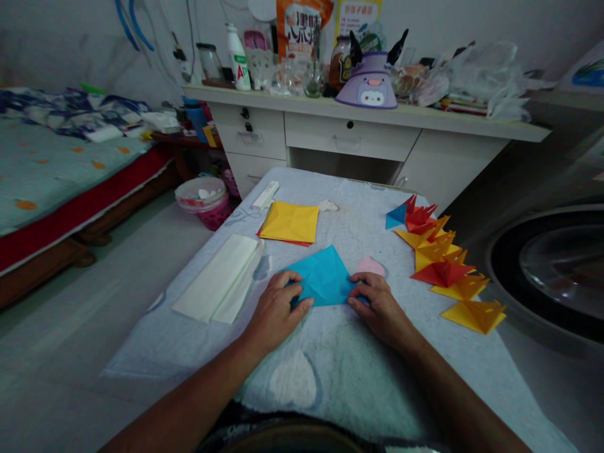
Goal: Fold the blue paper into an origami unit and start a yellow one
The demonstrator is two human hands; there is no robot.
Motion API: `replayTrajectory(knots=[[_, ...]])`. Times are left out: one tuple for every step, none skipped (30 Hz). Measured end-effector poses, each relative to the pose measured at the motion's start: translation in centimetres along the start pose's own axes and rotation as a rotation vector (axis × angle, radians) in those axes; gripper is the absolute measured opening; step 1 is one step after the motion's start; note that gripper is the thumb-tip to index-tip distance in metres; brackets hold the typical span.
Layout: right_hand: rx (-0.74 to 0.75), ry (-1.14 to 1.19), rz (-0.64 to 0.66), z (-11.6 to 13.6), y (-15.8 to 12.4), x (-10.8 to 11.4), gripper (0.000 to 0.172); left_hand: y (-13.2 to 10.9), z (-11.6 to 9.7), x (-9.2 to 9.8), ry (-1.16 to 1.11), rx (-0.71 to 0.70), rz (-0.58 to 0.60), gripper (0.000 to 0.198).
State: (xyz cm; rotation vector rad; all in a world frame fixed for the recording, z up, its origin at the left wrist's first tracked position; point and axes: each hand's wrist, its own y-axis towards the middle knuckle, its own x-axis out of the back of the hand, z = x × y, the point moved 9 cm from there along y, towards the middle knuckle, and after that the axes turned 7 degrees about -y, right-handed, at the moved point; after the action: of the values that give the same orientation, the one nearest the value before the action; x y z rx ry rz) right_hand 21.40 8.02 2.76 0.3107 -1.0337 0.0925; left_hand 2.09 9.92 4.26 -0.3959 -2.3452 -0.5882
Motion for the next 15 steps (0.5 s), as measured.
replayTrajectory(knots=[[-0.012, 0.004, -0.005, -0.14, 0.02, -0.04, 0.007, 0.05, 0.17, 0.17, 0.004, 0.011, -0.019, 0.022], [-0.024, 0.007, -0.01, -0.27, 0.05, -0.08, 0.007, 0.08, 0.32, 0.3, 0.008, 0.02, -0.033, 0.022], [-0.036, 0.006, -0.016, -0.38, 0.07, -0.12, 0.007, 0.11, 0.45, 0.36, 0.013, 0.027, -0.041, 0.022], [-0.049, 0.002, -0.02, -0.48, 0.1, -0.16, 0.007, 0.14, 0.56, 0.36, 0.018, 0.032, -0.043, 0.023], [-0.062, -0.006, -0.026, -0.56, 0.14, -0.2, 0.008, 0.15, 0.65, 0.33, 0.024, 0.036, -0.042, 0.024], [-0.075, -0.015, -0.033, -0.63, 0.17, -0.22, 0.008, 0.16, 0.74, 0.29, 0.032, 0.04, -0.04, 0.024], [-0.086, -0.025, -0.044, -0.67, 0.21, -0.2, 0.009, 0.17, 0.82, 0.25, 0.042, 0.046, -0.038, 0.024], [-0.096, -0.036, -0.056, -0.7, 0.25, -0.17, 0.009, 0.16, 0.89, 0.24, 0.055, 0.051, -0.039, 0.024], [-0.105, -0.046, -0.065, -0.72, 0.28, -0.14, 0.01, 0.15, 0.96, 0.24, 0.071, 0.057, -0.044, 0.023], [-0.114, -0.056, -0.071, -0.74, 0.31, -0.13, 0.011, 0.14, 1.03, 0.25, 0.088, 0.062, -0.05, 0.022], [-0.124, -0.065, -0.074, -0.77, 0.33, -0.14, 0.011, 0.12, 1.06, 0.24, 0.106, 0.067, -0.055, 0.02], [-0.133, -0.073, -0.075, -0.8, 0.34, -0.17, 0.012, 0.11, 1.07, 0.2, 0.123, 0.07, -0.058, 0.019], [-0.14, -0.081, -0.076, -0.83, 0.33, -0.18, 0.012, 0.08, 1.07, 0.15, 0.139, 0.074, -0.06, 0.015], [-0.144, -0.088, -0.08, -0.84, 0.32, -0.17, 0.012, 0.05, 1.06, 0.13, 0.153, 0.079, -0.065, 0.011], [-0.144, -0.094, -0.086, -0.83, 0.3, -0.15, 0.012, 0.01, 1.0, 0.14, 0.164, 0.081, -0.073, 0.008]])
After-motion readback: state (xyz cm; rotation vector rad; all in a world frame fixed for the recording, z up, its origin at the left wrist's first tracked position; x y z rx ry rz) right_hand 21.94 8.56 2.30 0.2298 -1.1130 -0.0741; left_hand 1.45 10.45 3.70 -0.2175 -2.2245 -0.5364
